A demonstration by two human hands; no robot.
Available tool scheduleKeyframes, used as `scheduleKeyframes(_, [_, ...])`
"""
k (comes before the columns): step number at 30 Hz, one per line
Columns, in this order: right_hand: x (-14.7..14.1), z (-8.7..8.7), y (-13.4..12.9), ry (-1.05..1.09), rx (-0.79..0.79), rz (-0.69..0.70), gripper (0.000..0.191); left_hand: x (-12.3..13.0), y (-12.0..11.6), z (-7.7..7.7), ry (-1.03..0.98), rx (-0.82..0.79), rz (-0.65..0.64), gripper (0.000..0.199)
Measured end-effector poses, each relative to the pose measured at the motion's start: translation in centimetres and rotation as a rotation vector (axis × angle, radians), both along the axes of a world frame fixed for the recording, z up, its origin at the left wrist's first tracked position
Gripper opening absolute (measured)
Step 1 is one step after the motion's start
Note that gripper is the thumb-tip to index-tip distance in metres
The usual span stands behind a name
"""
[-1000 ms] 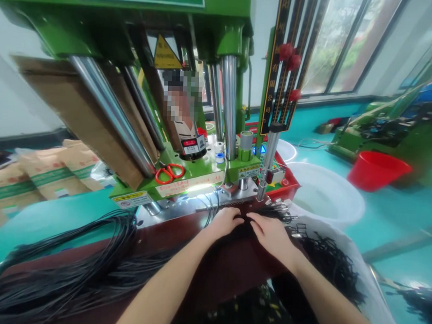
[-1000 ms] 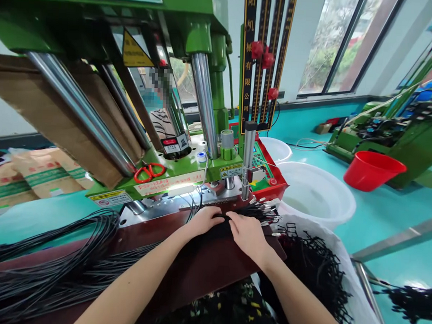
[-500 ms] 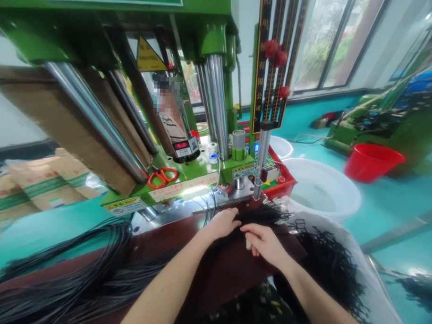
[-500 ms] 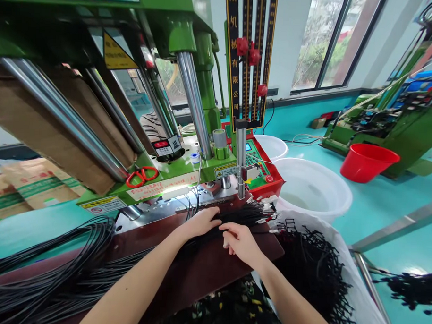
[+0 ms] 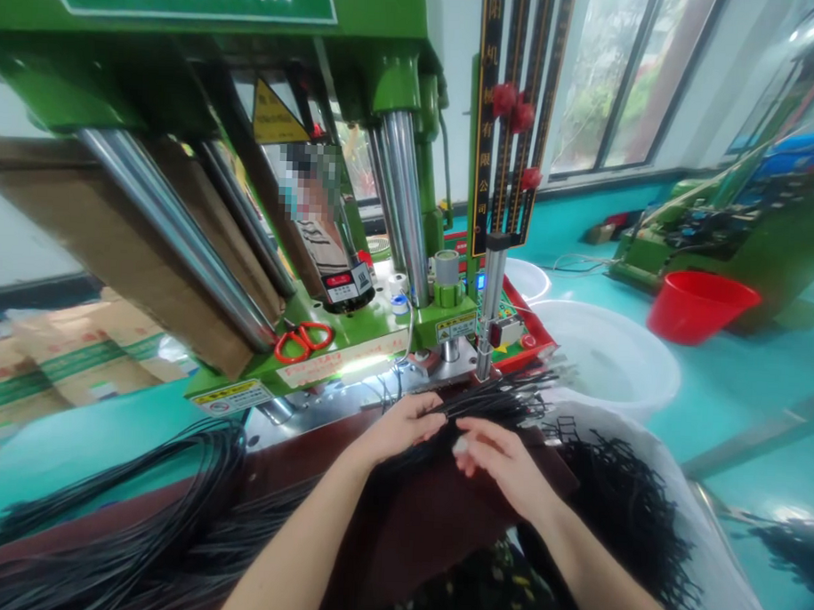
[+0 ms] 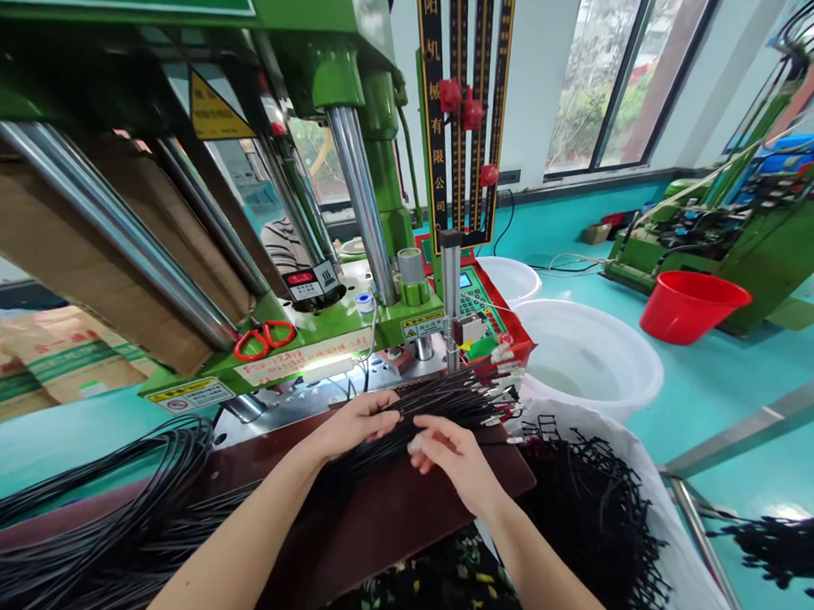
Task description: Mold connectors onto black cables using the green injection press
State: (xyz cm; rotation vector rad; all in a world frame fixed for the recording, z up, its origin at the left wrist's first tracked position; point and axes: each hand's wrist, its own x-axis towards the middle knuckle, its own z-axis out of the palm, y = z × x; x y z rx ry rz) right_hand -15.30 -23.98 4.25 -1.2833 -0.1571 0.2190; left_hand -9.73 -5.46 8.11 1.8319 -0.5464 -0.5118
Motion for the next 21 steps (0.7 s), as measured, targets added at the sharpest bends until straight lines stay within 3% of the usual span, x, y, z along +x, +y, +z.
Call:
scheduleKeyframes(4, [1.7, 2.2, -0.1, -0.07, 0.415, -0.085, 0.036, -1.4, -0.6, 0.3, -0.043, 0.054, 0.061, 0.025])
scheduleKeyframes(8, [2.9, 4.5, -1.3, -0.01, 0.513, -0.146, 0.02, -4.8, -1.6, 0.3, -0.143, 0.222, 0.08, 0.018])
scheduleKeyframes(11, [1.9, 5.4, -2.3, -0.011, 0.408, -0.079, 0.019, -8.0, -1.5, 0.3, -0.29, 0.4, 0.115, 0.017])
scheduleKeyframes(15, [-0.7, 5.7, -2.4, -0.086, 0.204, 0.232, 0.02, -11.2, -0.5, 0.7, -0.342, 0.512, -0.07, 0.018])
scheduleKeyframes(18, [-2.3, 5.2, -1.5, -0.158, 0.033, 0.405, 0.02, -12.2, -0.2, 0.9, -0.23, 0.355, -0.234, 0.01])
scheduleKeyframes(21, [-3.3, 4.1, -0.2, -0.14, -0.091, 0.387, 0.02, -12.4, -1.7, 0.4, 0.089, 0.008, -0.254, 0.021])
